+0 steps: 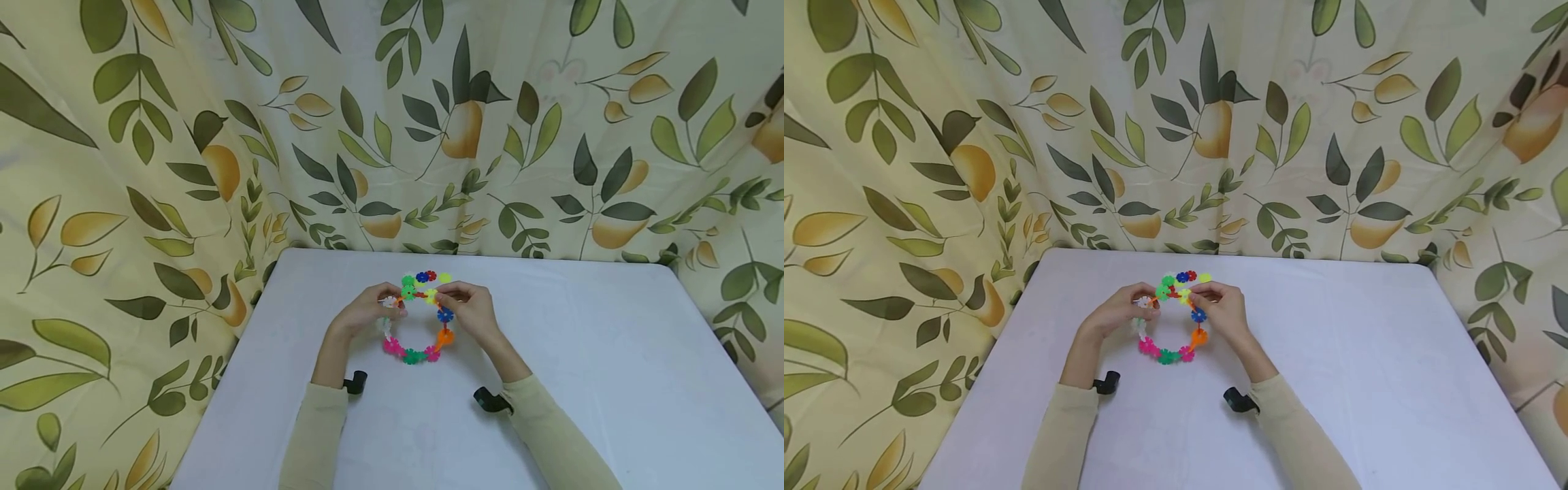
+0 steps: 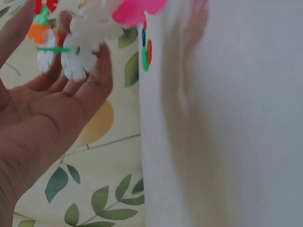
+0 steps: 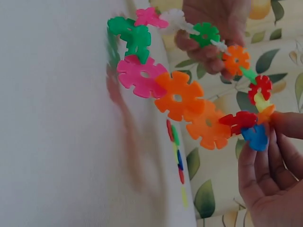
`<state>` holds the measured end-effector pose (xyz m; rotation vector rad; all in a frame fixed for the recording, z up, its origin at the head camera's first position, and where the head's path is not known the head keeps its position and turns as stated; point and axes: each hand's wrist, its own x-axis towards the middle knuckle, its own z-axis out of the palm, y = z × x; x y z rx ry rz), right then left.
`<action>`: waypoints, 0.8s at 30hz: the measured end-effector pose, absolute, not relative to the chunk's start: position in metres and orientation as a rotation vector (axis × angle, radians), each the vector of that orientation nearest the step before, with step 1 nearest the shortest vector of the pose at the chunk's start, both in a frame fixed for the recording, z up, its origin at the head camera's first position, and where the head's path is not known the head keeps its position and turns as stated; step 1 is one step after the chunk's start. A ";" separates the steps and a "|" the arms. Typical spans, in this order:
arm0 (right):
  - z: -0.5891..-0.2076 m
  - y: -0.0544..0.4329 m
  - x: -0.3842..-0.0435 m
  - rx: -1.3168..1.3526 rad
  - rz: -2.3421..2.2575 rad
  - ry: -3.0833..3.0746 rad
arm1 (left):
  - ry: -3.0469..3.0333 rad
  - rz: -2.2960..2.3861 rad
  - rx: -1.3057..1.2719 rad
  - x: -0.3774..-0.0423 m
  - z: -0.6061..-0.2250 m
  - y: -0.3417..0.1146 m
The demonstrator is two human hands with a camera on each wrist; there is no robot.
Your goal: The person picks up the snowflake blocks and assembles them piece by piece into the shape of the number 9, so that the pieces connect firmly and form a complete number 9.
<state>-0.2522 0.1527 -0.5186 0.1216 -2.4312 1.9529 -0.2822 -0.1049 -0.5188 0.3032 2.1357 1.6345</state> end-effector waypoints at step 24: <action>-0.520 0.196 -0.268 0.470 1.921 -2.961 | 1.942 1.837 0.245 -0.282 -0.518 -0.116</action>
